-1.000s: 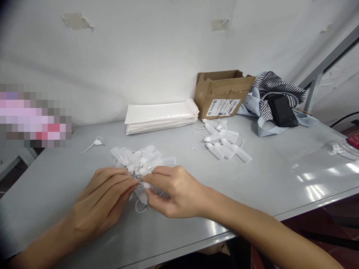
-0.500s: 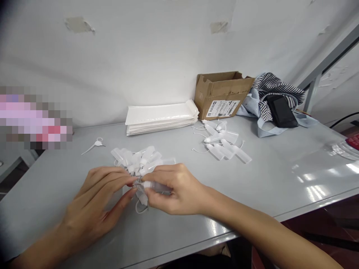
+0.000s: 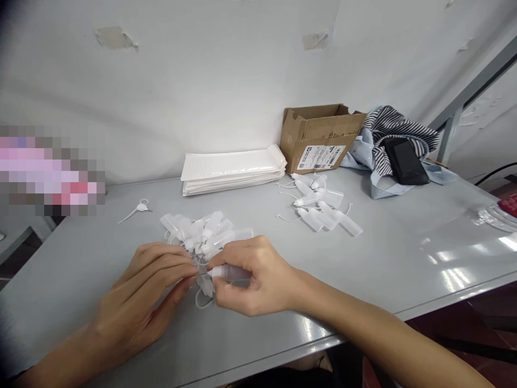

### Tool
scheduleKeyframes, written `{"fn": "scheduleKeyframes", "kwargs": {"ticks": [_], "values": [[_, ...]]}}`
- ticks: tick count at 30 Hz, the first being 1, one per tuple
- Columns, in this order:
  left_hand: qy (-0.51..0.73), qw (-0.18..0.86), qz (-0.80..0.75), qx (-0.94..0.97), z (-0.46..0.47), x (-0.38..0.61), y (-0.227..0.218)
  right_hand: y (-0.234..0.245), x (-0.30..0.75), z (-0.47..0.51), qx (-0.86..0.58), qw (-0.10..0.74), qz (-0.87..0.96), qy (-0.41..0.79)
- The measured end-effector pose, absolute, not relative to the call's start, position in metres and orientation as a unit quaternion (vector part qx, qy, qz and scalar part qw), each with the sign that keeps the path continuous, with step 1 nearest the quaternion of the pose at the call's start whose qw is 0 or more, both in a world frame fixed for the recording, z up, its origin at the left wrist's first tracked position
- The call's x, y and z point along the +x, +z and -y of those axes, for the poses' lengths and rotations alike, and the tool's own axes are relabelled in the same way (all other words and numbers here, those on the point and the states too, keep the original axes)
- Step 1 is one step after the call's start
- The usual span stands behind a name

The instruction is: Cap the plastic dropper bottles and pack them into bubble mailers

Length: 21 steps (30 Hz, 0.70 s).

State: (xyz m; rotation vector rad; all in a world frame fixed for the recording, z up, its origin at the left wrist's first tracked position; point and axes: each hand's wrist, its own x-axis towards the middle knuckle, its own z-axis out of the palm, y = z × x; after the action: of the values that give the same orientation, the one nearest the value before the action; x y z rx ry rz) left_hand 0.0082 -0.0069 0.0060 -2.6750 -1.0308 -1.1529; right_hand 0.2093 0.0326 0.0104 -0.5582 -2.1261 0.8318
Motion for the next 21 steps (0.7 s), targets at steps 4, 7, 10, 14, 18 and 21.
{"fn": "scheduleKeyframes", "kwargs": {"ticks": [4, 7, 10, 14, 18, 21], "values": [[-0.379, 0.012, 0.322, -0.868, 0.0077, 0.0095, 0.0037, 0.0094, 0.2085, -0.03, -0.219, 0.384, 0.835, 0.329], [-0.376, 0.012, 0.315, -0.871, 0.0083, 0.0094, 0.0035, 0.0084, 0.2074, -0.0291, -0.21, 0.388, 0.834, 0.332], [-0.371, 0.015, 0.309, -0.876, 0.0085, 0.0092, 0.0031, 0.0071, 0.2067, -0.0293, -0.21, 0.384, 0.835, 0.334], [-0.371, 0.023, 0.302, -0.878, 0.0083, 0.0093, 0.0007, 0.006, 0.2061, -0.0303, -0.207, 0.377, 0.838, 0.337], [-0.36, 0.032, 0.3, -0.883, 0.0086, 0.009, -0.002, 0.0057, 0.2054, -0.0305, -0.208, 0.364, 0.843, 0.336], [-0.351, 0.042, 0.303, -0.885, 0.0094, 0.0086, -0.003, 0.0051, 0.2049, -0.0301, -0.21, 0.359, 0.846, 0.333]]}}
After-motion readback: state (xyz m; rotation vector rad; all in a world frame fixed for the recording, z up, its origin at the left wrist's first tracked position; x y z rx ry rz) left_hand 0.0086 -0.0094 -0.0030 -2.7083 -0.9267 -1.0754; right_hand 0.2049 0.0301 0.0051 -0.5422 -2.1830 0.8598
